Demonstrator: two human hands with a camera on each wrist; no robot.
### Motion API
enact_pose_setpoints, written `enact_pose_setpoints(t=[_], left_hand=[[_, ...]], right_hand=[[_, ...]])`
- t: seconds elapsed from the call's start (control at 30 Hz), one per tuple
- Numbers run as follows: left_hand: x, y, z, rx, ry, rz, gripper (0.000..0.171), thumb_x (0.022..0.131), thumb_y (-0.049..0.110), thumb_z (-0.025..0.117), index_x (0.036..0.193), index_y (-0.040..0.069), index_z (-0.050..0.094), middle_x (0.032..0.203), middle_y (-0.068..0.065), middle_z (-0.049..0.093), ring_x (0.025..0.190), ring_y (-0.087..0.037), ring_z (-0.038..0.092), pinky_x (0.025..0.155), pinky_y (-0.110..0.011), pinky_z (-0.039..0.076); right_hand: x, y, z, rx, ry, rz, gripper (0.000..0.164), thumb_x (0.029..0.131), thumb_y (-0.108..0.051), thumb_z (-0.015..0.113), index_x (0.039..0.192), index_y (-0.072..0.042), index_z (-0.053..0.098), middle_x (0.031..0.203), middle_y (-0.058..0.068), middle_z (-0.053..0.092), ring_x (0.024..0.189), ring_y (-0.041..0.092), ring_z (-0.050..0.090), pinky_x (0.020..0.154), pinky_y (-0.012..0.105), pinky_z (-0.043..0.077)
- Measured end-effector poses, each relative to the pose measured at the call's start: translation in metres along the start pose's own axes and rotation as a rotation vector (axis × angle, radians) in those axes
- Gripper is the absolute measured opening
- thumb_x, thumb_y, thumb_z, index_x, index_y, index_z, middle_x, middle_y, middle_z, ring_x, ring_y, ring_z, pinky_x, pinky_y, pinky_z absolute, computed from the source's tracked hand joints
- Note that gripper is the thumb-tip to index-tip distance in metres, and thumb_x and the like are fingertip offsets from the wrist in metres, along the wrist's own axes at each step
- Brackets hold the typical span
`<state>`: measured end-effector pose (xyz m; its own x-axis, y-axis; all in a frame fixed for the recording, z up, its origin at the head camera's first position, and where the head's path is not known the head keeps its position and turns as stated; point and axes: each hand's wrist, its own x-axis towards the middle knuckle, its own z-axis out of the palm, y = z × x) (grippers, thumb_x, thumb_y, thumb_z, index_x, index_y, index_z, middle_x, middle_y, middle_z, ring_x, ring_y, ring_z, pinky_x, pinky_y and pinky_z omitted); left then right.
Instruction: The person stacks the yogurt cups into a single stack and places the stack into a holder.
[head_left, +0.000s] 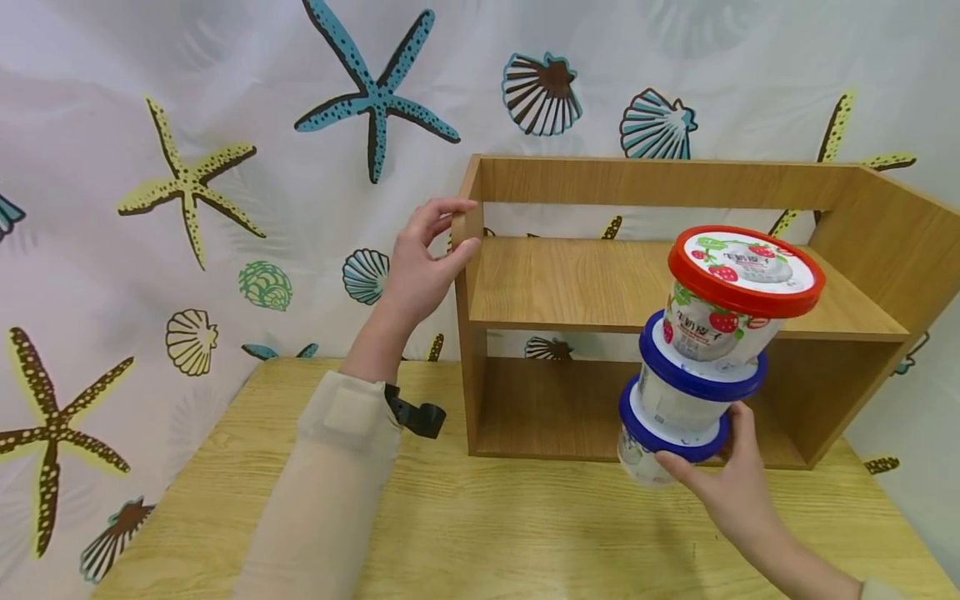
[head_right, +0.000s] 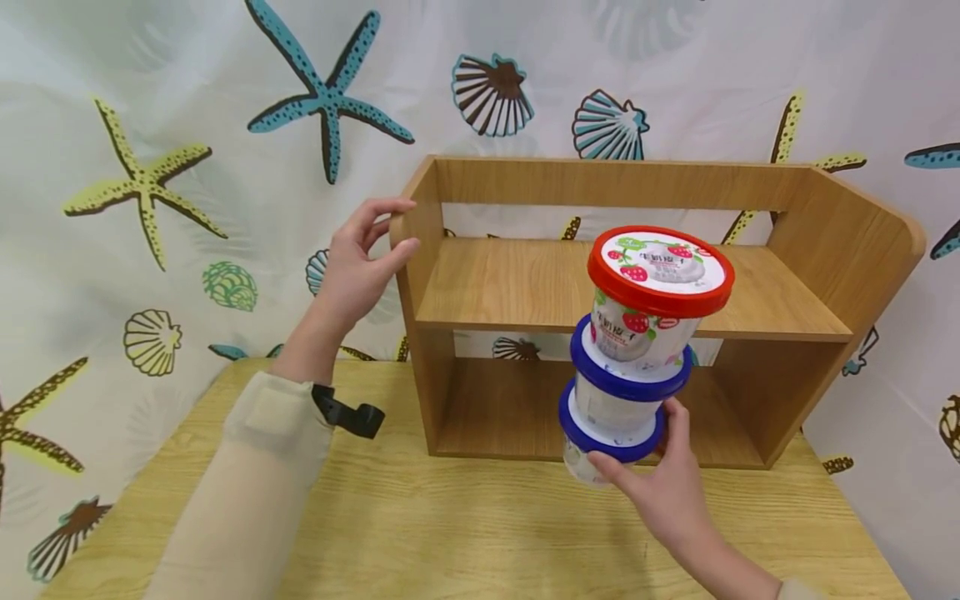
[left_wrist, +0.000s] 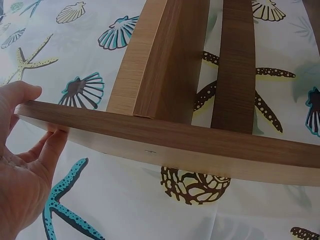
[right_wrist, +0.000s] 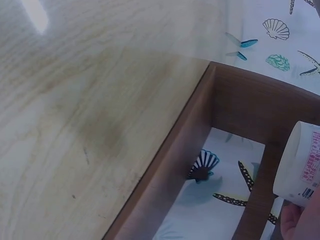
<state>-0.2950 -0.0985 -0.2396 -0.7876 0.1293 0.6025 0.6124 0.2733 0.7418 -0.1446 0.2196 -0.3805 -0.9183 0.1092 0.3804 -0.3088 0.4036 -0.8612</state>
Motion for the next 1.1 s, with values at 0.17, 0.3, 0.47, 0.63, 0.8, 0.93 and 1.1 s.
enact_pose_setpoints(t=[0.17,0.3,0.47,0.63,0.8,0.93,1.1], left_hand=[[0.0,-0.002,0.0,-0.003,-0.001,0.002,0.035,0.094,0.008,0.062,0.128,0.008,0.056,0.139,-0.007,0.046,0.13,-0.026,0.043,0.092,-0.046,0.049],[0.0,-0.002,0.001,-0.002,-0.001,0.003,0.034,0.094,0.009,0.062,0.128,0.008,0.057,0.139,-0.007,0.046,0.13,-0.026,0.043,0.092,-0.047,0.049],[0.0,-0.002,0.001,-0.002,-0.003,0.006,0.035,0.094,0.008,0.062,0.128,0.008,0.057,0.139,-0.007,0.046,0.131,-0.027,0.043,0.093,-0.047,0.049],[0.0,-0.002,0.0,-0.004,-0.001,0.009,0.035,0.094,0.008,0.062,0.129,0.008,0.056,0.139,-0.007,0.046,0.131,-0.027,0.043,0.092,-0.047,0.049],[-0.001,-0.002,0.0,-0.001,-0.001,0.0,0.035,0.094,0.009,0.062,0.129,0.009,0.056,0.139,-0.007,0.046,0.131,-0.027,0.042,0.093,-0.047,0.049],[-0.001,-0.002,0.0,0.003,0.002,0.002,0.035,0.094,0.009,0.062,0.129,0.009,0.056,0.139,-0.007,0.046,0.131,-0.027,0.042,0.093,-0.046,0.049],[0.0,-0.002,0.0,0.003,0.001,0.005,0.035,0.094,0.009,0.062,0.129,0.009,0.056,0.139,-0.007,0.046,0.131,-0.027,0.042,0.093,-0.047,0.049]], right_hand=[[0.01,-0.006,-0.003,0.05,0.028,-0.027,0.076,0.082,0.007,0.071,0.142,-0.001,0.024,0.129,0.001,0.04,0.11,0.008,0.046,0.084,0.01,0.041],[0.016,-0.013,-0.007,0.05,0.037,-0.033,0.076,0.083,0.007,0.071,0.143,-0.001,0.024,0.129,-0.001,0.04,0.11,0.009,0.046,0.084,0.01,0.042],[0.024,-0.022,-0.014,0.015,0.037,-0.06,0.077,0.084,0.003,0.071,0.144,-0.005,0.023,0.131,-0.001,0.04,0.111,0.009,0.046,0.084,0.011,0.041],[0.033,-0.031,-0.02,-0.007,0.02,-0.093,0.075,0.086,-0.001,0.071,0.145,-0.01,0.024,0.132,0.001,0.041,0.11,0.011,0.047,0.084,0.011,0.043],[0.041,-0.04,-0.025,-0.024,0.015,-0.112,0.073,0.088,-0.004,0.07,0.145,-0.01,0.024,0.133,0.002,0.04,0.11,0.012,0.046,0.085,0.012,0.042],[0.048,-0.047,-0.028,-0.025,0.01,-0.127,0.072,0.089,-0.005,0.069,0.145,-0.01,0.024,0.133,0.003,0.04,0.11,0.012,0.046,0.084,0.012,0.042],[0.058,-0.056,-0.031,-0.018,0.015,-0.146,0.071,0.091,-0.006,0.067,0.147,-0.011,0.024,0.133,0.003,0.042,0.108,0.013,0.048,0.083,0.013,0.043]])
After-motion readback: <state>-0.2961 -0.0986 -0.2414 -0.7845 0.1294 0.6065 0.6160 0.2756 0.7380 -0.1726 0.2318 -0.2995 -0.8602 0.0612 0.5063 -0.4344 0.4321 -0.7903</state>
